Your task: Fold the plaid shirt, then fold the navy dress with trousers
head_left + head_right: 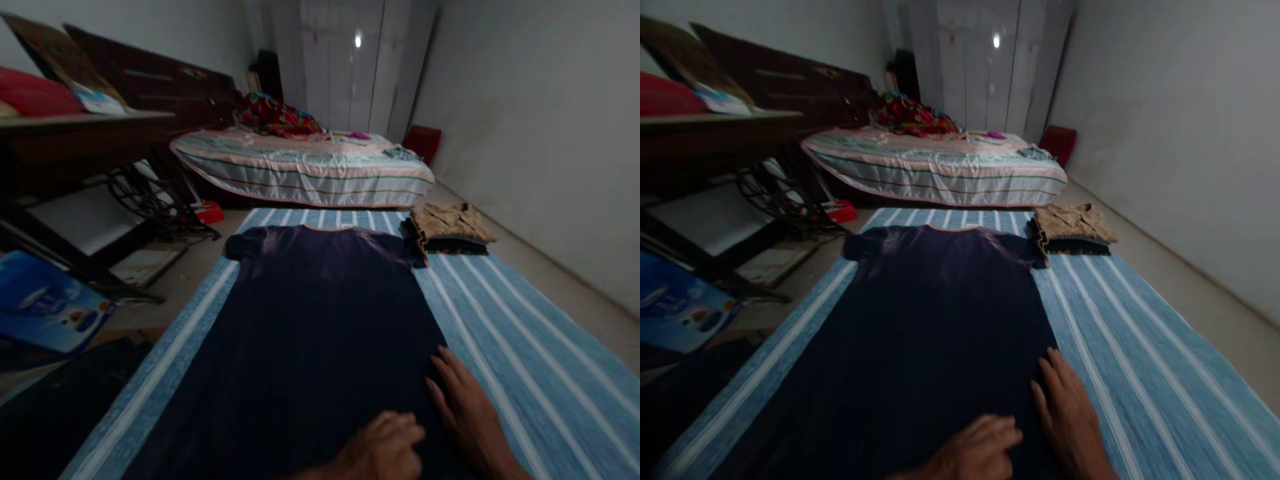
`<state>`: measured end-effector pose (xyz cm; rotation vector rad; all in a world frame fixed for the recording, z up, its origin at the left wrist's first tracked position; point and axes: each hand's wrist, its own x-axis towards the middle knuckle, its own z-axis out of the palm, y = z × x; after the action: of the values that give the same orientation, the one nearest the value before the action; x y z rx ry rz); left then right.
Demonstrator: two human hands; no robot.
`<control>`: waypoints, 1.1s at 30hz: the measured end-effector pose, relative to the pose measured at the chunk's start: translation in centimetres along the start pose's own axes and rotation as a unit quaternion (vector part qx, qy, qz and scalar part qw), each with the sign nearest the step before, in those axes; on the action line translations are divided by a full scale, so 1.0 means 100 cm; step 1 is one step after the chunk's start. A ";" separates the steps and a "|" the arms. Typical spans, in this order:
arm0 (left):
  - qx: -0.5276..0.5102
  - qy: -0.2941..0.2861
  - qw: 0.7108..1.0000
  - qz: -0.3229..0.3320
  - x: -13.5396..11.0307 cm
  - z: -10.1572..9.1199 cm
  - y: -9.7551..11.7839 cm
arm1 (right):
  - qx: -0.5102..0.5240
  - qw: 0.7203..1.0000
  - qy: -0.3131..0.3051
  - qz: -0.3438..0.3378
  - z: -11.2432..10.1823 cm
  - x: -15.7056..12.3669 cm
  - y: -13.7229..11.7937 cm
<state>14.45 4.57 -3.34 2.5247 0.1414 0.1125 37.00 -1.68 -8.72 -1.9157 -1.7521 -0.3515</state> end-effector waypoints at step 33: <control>-0.014 -0.049 0.998 0.038 0.017 -0.001 0.000 | -0.040 0.998 0.033 -0.022 0.001 0.003 -0.008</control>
<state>16.15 4.83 -3.14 2.5028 0.0057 0.0202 36.25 -1.37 -8.50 -1.9008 -1.7649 -0.5022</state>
